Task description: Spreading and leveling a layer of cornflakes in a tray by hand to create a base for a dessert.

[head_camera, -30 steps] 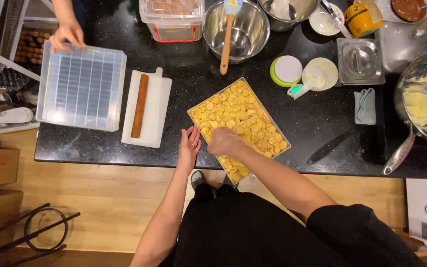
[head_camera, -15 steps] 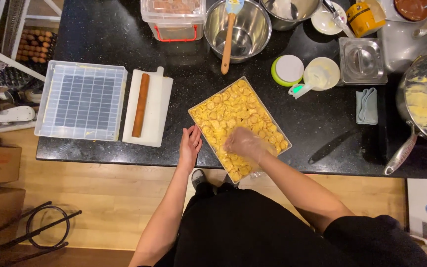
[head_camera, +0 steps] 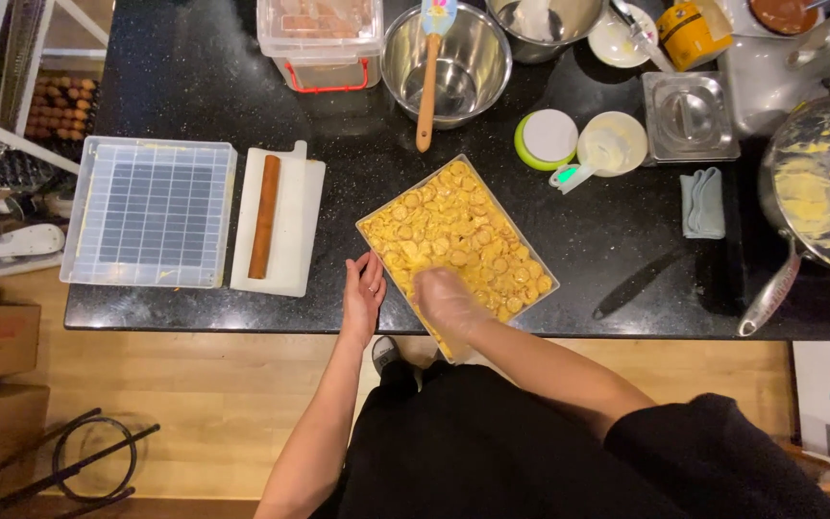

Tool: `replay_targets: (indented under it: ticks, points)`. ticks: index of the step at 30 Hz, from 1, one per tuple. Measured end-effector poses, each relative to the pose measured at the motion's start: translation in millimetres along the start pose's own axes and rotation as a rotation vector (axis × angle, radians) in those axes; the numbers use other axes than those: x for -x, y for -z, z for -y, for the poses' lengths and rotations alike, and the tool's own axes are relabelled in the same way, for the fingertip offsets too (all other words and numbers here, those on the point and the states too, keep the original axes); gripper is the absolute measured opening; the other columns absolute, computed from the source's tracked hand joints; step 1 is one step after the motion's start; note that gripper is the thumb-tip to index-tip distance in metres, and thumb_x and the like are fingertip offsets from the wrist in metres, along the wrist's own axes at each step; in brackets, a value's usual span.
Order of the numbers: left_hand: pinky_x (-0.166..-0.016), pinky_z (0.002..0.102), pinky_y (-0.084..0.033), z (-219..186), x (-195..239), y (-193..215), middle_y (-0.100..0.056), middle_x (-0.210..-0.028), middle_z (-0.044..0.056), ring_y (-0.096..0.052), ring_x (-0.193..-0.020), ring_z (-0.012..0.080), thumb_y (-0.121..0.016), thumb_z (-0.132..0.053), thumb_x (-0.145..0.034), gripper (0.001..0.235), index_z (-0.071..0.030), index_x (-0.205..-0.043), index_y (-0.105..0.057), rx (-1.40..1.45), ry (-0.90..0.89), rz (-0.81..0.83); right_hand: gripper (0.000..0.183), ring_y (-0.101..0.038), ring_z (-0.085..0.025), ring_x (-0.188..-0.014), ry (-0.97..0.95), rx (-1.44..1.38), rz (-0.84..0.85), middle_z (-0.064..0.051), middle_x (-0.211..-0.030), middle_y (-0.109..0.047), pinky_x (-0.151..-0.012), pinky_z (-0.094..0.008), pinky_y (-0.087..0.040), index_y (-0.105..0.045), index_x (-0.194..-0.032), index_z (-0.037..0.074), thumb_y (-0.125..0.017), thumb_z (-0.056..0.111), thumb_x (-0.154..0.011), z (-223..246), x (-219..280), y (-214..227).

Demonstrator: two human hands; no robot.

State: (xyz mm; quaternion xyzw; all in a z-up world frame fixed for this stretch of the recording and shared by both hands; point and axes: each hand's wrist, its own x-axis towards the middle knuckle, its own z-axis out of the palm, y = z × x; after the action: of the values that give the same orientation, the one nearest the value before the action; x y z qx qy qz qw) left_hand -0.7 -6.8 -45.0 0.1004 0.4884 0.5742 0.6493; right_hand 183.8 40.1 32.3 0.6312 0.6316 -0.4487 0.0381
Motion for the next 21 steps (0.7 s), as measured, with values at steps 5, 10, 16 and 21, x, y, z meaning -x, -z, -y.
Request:
replay_targets:
  ticks: [5, 10, 16, 21]
  points:
    - [-0.146, 0.049, -0.024, -2, -5, 2, -0.035, -0.191, 0.006, -0.027, -0.178, 0.0308, -0.035, -0.078, -0.120, 0.096, -0.009, -0.185, -0.026, -0.044, 0.002, -0.008, 0.016, -0.086, -0.036, -0.109, -0.034, -0.120, -0.024, -0.012, -0.095, -0.088, -0.100, -0.038, -0.066, -0.092, -0.078, 0.020, -0.089, 0.014, -0.092, 50, 56, 65]
    - [-0.141, 0.052, -0.035, -13, 17, -17, -0.037, -0.191, 0.010, -0.031, -0.177, 0.0305, -0.028, -0.075, -0.122, 0.091, -0.008, -0.182, -0.028, -0.122, 0.030, -0.081, 0.021, -0.082, -0.037, -0.128, -0.043, -0.293, -0.124, -0.018, -0.120, -0.090, -0.109, -0.047, -0.065, -0.094, -0.113, 0.013, -0.084, 0.017, -0.095, 31, 27, 69]
    - [-0.140, 0.063, -0.037, -22, 48, -52, -0.022, -0.194, 0.016, -0.019, -0.179, 0.0352, -0.025, -0.079, -0.121, 0.095, -0.008, -0.183, -0.024, -0.081, 0.054, -0.079, 0.035, -0.076, -0.040, -0.137, 0.096, -0.109, -0.062, -0.021, -0.136, -0.085, -0.109, -0.049, -0.066, -0.089, -0.133, 0.009, -0.091, 0.016, -0.099, 12, -9, 33]
    - [-0.138, 0.063, -0.039, -30, 58, -60, -0.018, -0.195, 0.020, -0.017, -0.180, 0.0372, -0.024, -0.082, -0.118, 0.100, -0.007, -0.183, -0.022, -0.064, 0.058, -0.073, 0.041, -0.079, -0.043, -0.131, 0.091, -0.006, -0.051, -0.021, -0.128, -0.087, -0.105, -0.050, -0.067, -0.092, -0.124, 0.009, -0.100, 0.021, -0.086, -4, -31, 12]
